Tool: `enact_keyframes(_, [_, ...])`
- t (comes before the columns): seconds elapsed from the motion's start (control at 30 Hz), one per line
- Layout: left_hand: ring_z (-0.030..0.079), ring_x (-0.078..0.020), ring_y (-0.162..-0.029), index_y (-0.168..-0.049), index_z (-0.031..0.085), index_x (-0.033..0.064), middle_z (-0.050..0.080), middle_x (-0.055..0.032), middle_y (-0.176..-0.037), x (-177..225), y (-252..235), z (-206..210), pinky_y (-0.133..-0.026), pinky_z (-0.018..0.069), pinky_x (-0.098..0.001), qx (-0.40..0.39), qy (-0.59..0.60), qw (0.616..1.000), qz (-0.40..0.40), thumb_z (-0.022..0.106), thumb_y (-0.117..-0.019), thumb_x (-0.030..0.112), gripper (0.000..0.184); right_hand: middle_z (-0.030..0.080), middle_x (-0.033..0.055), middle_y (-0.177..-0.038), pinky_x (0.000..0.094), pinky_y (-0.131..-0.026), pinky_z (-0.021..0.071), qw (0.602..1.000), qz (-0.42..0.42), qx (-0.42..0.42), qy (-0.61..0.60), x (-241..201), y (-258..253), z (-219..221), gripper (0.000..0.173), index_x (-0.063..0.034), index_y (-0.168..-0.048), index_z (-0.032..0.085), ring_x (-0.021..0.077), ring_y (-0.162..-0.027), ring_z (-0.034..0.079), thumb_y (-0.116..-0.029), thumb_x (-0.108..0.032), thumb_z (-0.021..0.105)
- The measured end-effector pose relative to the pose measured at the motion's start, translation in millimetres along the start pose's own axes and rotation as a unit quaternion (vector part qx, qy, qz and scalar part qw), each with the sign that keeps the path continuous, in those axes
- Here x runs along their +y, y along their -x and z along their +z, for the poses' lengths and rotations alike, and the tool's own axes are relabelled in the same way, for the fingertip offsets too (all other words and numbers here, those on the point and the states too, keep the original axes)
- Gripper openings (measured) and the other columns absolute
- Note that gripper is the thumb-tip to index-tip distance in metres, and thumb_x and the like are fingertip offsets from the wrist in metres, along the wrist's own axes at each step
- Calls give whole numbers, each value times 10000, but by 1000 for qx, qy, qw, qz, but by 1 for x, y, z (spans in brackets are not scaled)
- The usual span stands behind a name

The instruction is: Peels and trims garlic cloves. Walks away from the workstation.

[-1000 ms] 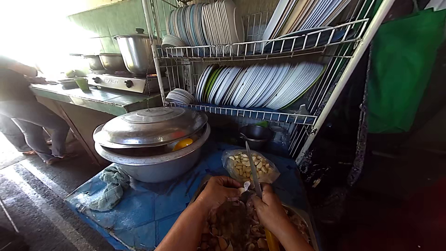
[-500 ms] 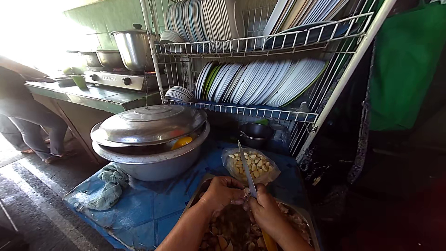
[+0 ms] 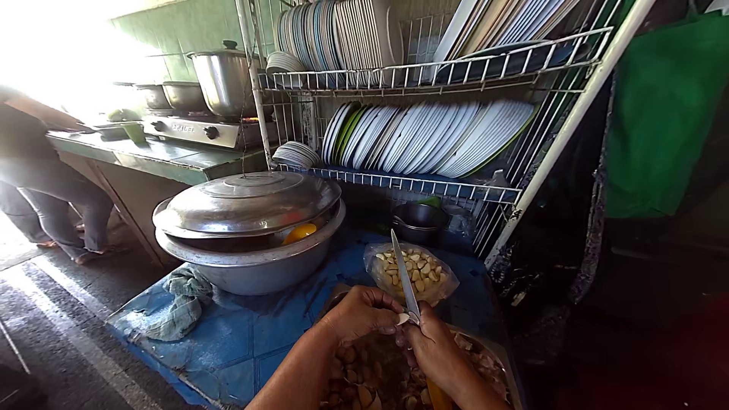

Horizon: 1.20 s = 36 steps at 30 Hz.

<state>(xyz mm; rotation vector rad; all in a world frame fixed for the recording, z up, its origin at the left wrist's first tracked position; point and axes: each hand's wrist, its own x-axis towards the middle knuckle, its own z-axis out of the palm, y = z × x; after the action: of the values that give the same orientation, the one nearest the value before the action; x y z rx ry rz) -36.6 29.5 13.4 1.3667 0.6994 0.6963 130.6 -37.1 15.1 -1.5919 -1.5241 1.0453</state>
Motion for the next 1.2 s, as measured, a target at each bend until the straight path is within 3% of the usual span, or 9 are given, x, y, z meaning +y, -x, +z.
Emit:
enact_keyframes(0.07, [697, -113, -823, -990, 693, 1, 713, -33, -914, -2, -1, -4, -807, 598, -287, -16, 4, 1000, 6, 673, -908, -27, 90, 617, 45, -855, 288, -551, 538, 1000, 5, -9, 6, 1, -1, 0, 240, -21, -1277, 469, 118, -600, 608, -1058, -85, 395])
enact_keyframes(0.2, [710, -118, -855, -1058, 684, -25, 712, -55, -956, -5, -3, 3, -833, 610, -286, -2, -6, 1000, 2, 694, -949, 32, 124, 620, 83, -898, 352, -641, 563, 998, 10, -7, 61, 6, -7, -3, 271, 7, -1312, 450, 169, -676, 640, -1066, -94, 395])
enact_keyframes(0.33, [682, -97, -887, -1063, 671, -16, 698, -54, -989, -8, -4, 5, -849, 580, -275, 9, -84, 996, 32, 780, -868, 45, 231, 618, 89, -900, 365, -677, 569, 996, 18, -25, 82, 5, -7, -4, 282, 10, -1317, 447, 182, -702, 647, -1057, -88, 400])
enact_keyframes(0.5, [686, -97, -849, -1094, 636, -29, 697, -68, -961, -8, -5, 5, -820, 586, -269, 21, -128, 989, 75, 728, -914, 38, 213, 610, 60, -865, 295, -570, 542, 998, 31, -38, 26, 2, -6, -4, 225, -18, -1279, 451, 130, -607, 609, -1076, -98, 395])
enact_keyframes(0.67, [672, -66, -813, -1050, 696, -33, 714, -92, -922, -11, -5, 11, -795, 565, -238, 38, -271, 945, 179, 656, -961, 106, 170, 593, 27, -808, 259, -513, 523, 999, 17, -18, -34, 5, -5, -4, 201, -36, -1245, 463, 103, -557, 588, -1056, -73, 405])
enact_keyframes(0.87, [679, -62, -849, -1093, 693, -52, 717, -95, -966, -11, -4, 7, -827, 571, -235, 16, -230, 953, 197, 628, -980, 71, 179, 601, 37, -773, 247, -446, 493, 990, 25, -7, -142, 6, -3, -2, 185, -49, -1232, 493, 112, -503, 559, -1063, -79, 425])
enact_keyframes(1.03, [679, -68, -953, -1206, 674, -50, 706, -104, -1107, -14, -5, 6, -903, 563, -245, 5, -189, 962, 196, 570, -1001, 25, 242, 606, 58, -760, 250, -418, 476, 975, 56, -11, -215, 4, -3, -5, 183, -63, -1243, 503, 124, -479, 544, -1071, -92, 446])
enact_keyframes(1.2, [682, -49, -859, -1093, 704, -33, 717, -41, -986, -13, -7, 0, -830, 582, -242, -15, -148, 977, 154, 545, -1002, 4, 188, 598, 54, -747, 247, -419, 469, 969, 71, -29, -234, 0, 0, -5, 151, -71, -1191, 520, 125, -484, 540, -1066, -96, 438])
